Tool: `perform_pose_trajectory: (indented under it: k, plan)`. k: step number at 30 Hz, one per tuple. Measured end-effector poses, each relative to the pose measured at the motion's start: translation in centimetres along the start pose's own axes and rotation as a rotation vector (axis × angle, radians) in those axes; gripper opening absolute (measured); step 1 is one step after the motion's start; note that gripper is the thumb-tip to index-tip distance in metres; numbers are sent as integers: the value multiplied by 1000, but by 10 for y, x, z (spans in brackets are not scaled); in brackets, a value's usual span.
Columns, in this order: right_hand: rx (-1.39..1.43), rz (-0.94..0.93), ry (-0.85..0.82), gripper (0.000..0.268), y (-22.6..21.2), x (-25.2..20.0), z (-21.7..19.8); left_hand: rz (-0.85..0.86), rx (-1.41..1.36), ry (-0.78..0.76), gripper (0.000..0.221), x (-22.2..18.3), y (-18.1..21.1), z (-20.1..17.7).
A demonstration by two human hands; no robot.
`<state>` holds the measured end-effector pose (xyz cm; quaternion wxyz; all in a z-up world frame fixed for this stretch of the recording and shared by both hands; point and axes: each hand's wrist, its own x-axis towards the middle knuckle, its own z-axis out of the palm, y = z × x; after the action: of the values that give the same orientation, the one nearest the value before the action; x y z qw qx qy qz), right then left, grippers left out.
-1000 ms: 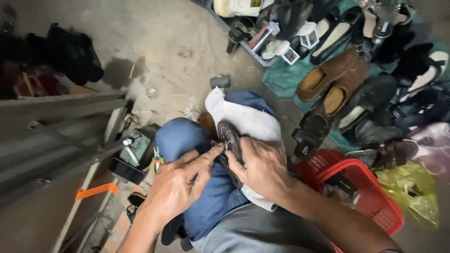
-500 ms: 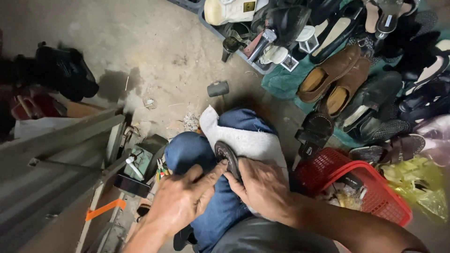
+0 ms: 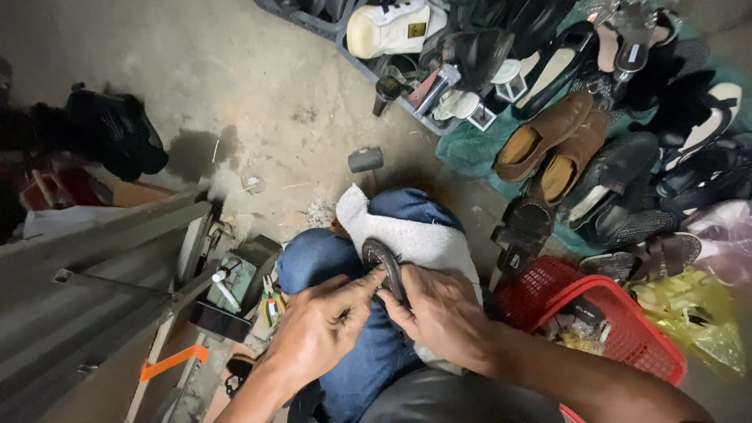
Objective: Hand-stitching the sole of a brown sandal using a needle and thread.
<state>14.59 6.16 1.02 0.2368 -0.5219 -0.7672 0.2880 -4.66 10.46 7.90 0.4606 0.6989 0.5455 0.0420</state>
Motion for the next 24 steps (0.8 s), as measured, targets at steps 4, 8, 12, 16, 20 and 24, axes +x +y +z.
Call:
perform_pose_trajectory:
  k: [4,8,12,16,20,24]
  plan:
    - [54,36,-23,26,-5,3,-10,100,-82,37,34,-7,-19,1]
    - [456,362,-190,28,11,-2,-34,92,88,108,26,-25,-26,-3]
    - [791,541,141,12,75,-24,-35,213,247,202,17,-35,-24,0]
    - [-166,294,238,32,65,-32,-39,188,217,175,28,-32,-10,7]
    - [-101,-37,217,35,27,-16,-28,139,195,166,20,-27,-8,8]
    - [117,-181,157,13,5,0,-24,37,80,43,34,-27,-17,2]
